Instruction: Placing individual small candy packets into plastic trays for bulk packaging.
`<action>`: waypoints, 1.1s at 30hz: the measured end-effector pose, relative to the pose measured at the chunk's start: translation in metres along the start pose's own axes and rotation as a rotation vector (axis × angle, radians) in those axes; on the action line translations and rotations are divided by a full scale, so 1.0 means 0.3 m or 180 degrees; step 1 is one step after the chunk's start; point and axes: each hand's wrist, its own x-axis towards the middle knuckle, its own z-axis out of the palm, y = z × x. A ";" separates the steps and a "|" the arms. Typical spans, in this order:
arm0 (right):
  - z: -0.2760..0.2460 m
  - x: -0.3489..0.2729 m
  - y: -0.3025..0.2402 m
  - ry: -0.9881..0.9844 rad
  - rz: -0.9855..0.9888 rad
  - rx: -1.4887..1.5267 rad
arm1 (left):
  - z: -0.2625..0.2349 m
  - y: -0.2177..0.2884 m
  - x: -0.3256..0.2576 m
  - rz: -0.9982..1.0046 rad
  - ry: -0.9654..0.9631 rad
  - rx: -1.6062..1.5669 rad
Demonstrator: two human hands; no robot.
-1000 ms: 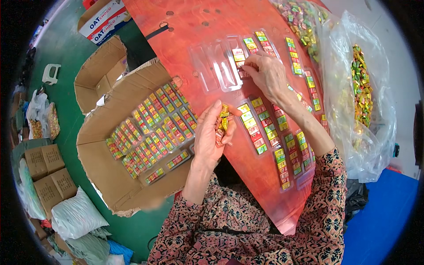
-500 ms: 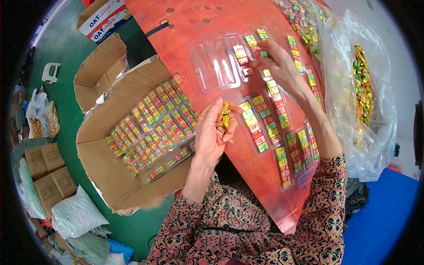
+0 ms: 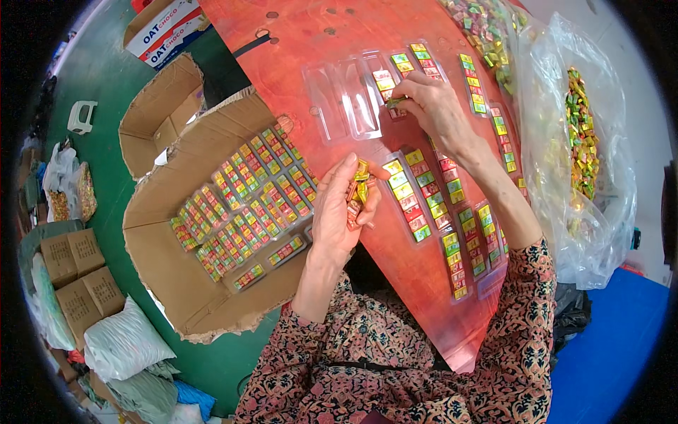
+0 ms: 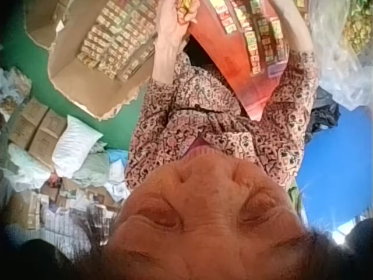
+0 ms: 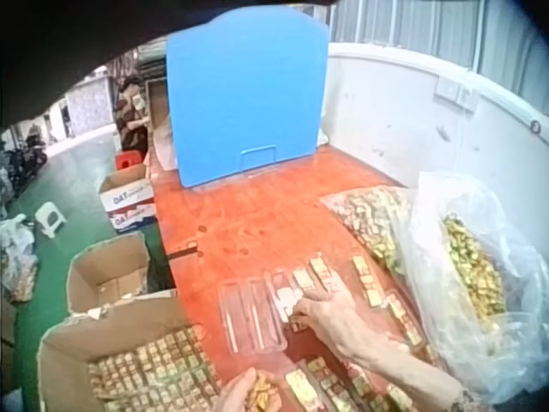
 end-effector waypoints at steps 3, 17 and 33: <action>0.020 -0.005 0.002 0.0135 -0.0040 0.0088 | 0.002 0.000 0.000 0.0015 0.0063 -0.0049; 0.036 -0.018 0.010 0.0227 -0.0518 -0.0547 | -0.015 -0.003 -0.001 -0.0050 -0.0115 -0.0101; 0.028 -0.034 0.044 0.0405 -0.0094 0.0090 | -0.012 -0.003 0.002 -0.0096 0.0035 0.0282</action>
